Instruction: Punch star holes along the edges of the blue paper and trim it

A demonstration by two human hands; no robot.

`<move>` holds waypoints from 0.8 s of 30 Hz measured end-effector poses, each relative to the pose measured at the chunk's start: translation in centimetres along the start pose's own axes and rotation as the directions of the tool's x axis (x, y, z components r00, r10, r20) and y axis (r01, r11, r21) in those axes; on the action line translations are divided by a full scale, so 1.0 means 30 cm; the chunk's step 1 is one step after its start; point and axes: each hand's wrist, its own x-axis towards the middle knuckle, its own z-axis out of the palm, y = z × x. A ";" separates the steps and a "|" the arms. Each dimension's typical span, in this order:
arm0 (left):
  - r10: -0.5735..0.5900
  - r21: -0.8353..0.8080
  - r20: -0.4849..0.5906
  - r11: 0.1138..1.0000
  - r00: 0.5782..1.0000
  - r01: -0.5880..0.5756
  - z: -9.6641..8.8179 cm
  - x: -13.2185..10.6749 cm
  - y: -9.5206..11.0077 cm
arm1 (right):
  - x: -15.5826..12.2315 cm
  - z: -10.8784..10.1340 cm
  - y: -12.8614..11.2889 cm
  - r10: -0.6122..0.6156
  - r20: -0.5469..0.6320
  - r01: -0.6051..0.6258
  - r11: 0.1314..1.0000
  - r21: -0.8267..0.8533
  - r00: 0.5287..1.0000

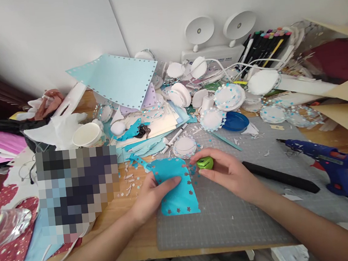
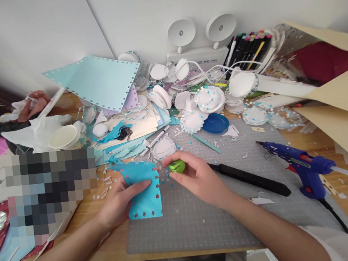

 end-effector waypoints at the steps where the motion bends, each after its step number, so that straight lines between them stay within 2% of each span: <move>1: -0.004 -0.003 -0.003 1.000 1.000 0.004 0.001 -0.001 0.001 | -0.001 0.001 -0.002 -0.030 0.003 0.030 0.998 -0.048 1.000; 8: -0.012 -0.145 -0.108 0.989 0.994 -0.003 0.015 0.005 0.008 | -0.013 0.005 0.003 -0.214 0.001 0.204 0.929 -0.310 0.977; 11: -0.032 -0.187 -0.116 0.982 0.993 0.010 0.022 0.004 0.014 | -0.002 -0.011 0.014 -0.327 -0.057 0.246 0.806 -0.539 0.943; 14: -0.040 -0.179 -0.077 0.984 0.996 0.025 0.023 -0.001 0.017 | 0.020 -0.034 0.029 -0.408 -0.148 0.187 0.672 -0.716 0.901; 16: -0.048 -0.167 -0.073 0.985 0.996 0.035 0.020 -0.005 0.017 | 0.030 -0.043 0.038 -0.395 -0.203 0.142 0.688 -0.712 0.896; 18: -0.059 -0.160 -0.077 0.986 0.995 0.046 0.016 -0.008 0.017 | 0.032 -0.042 0.041 -0.381 -0.217 0.161 0.747 -0.645 0.899; 21: -0.059 -0.156 -0.094 0.987 0.994 0.044 0.012 -0.006 0.013 | 0.021 -0.027 0.033 -0.434 -0.126 0.286 0.757 -0.588 0.892; 24: 0.018 -0.162 -0.092 0.986 0.996 -0.033 0.013 0.002 0.007 | 0.002 -0.010 0.019 -0.519 -0.030 0.419 0.722 -0.551 0.854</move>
